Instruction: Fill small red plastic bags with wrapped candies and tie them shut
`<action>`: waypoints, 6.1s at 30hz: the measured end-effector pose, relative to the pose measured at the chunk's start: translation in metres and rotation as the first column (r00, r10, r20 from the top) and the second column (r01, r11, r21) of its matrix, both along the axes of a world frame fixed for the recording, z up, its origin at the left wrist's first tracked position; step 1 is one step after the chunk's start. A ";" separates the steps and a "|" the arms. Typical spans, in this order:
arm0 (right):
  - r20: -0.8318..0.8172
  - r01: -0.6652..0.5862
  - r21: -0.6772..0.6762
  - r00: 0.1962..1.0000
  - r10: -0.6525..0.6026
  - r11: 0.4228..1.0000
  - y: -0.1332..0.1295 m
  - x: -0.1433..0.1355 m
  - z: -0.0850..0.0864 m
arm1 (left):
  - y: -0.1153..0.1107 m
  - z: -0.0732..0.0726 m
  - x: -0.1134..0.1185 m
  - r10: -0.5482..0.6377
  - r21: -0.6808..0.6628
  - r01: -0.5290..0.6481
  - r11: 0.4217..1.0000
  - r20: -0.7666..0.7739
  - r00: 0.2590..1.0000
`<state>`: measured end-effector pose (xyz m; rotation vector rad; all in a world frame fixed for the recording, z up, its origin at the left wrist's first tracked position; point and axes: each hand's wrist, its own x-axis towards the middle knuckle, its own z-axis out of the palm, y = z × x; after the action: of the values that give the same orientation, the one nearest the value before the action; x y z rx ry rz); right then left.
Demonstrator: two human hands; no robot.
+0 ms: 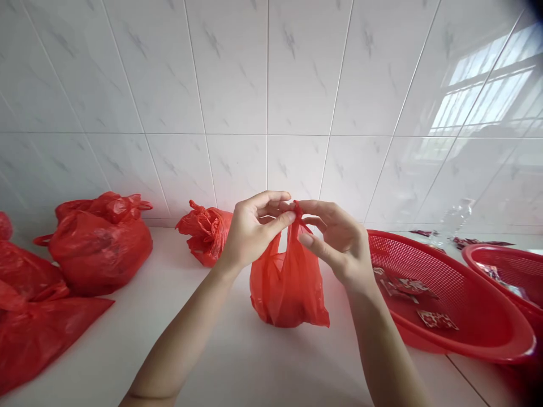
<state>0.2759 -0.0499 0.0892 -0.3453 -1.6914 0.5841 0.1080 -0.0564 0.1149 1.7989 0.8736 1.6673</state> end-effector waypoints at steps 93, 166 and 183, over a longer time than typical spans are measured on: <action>0.171 0.015 -0.490 0.982 0.079 0.872 0.044 -0.014 -0.031 | 0.052 -0.073 -0.028 -0.357 -0.380 0.322 0.867 -0.024 0.934; 0.126 0.066 -0.340 0.992 -0.024 0.938 0.028 -0.002 -0.015 | 0.023 -0.067 -0.009 -0.369 -0.337 0.261 0.905 -0.311 0.876; 0.292 0.180 -0.364 0.954 -0.071 0.914 0.012 0.024 0.005 | 0.007 -0.081 -0.132 0.327 -0.109 -0.415 0.903 -0.452 0.830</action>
<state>0.2996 -0.0383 0.0938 -0.8500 -1.7939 0.8040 -0.0238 -0.0493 0.0342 1.9677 1.6212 1.3424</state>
